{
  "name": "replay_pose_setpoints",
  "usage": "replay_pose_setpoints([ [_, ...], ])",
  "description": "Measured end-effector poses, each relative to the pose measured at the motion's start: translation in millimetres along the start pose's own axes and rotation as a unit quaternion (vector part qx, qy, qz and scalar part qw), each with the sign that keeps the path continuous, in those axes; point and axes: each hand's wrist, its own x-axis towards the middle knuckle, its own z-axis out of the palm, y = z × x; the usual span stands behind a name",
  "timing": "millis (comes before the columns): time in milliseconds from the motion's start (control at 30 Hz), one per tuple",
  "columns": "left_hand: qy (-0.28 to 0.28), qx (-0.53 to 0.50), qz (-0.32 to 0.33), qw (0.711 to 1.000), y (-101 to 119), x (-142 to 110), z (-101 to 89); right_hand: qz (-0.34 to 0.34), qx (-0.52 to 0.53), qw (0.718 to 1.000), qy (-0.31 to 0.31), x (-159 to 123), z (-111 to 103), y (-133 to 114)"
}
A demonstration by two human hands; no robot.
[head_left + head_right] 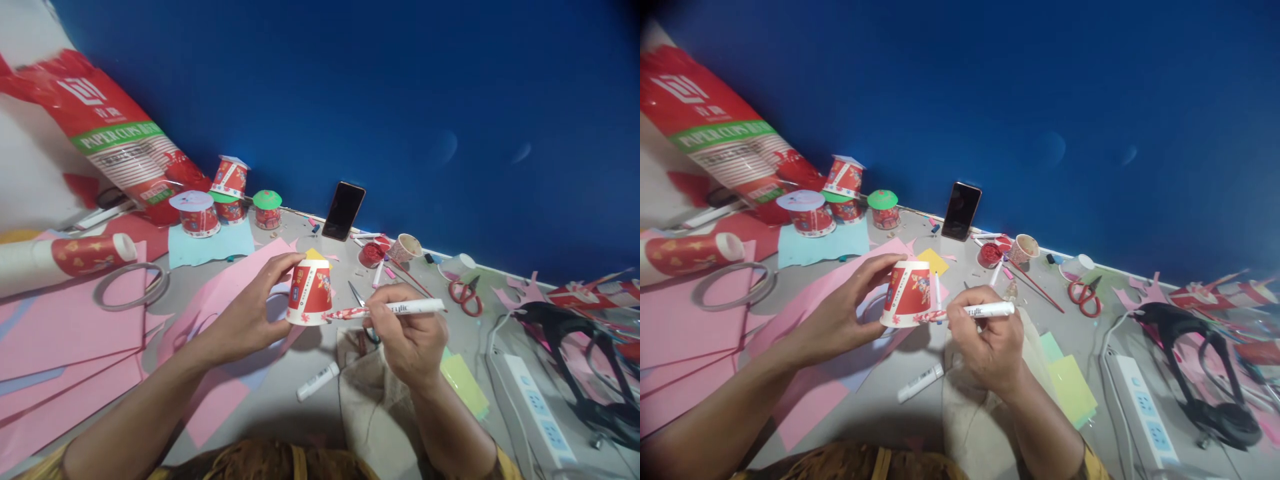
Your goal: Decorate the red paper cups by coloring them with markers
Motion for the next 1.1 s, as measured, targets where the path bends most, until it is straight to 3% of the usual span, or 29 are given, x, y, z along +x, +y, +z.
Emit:
replay_pose_setpoints([
  [267,-0.006,-0.13,-0.034,0.991,-8.5,1.6,-0.6,-0.007,0.06,0.998,0.034,-2.6,1.3,7.9],
  [433,-0.001,-0.245,-0.076,0.966,-12.5,2.6,4.4,-0.118,-0.007,0.993,-0.023,0.5,10.1,7.5],
  [567,0.005,-0.282,-0.093,0.955,-13.3,3.8,9.4,-0.192,-0.023,0.98,-0.042,-0.9,25.1,15.8],
  [800,-0.01,-0.236,-0.084,0.968,-12.2,4.4,2.5,-0.229,-0.069,0.971,-0.007,-7.4,33.2,26.4],
  [967,-0.026,-0.113,-0.082,0.99,21.7,6.9,-7.4,-0.24,-0.068,0.968,0.015,-8.3,32.1,22.2],
  [1100,-0.007,-0.045,-0.059,0.997,41.8,9.9,-6.8,-0.236,-0.027,0.971,-0.007,-4.0,20.8,13.4],
])
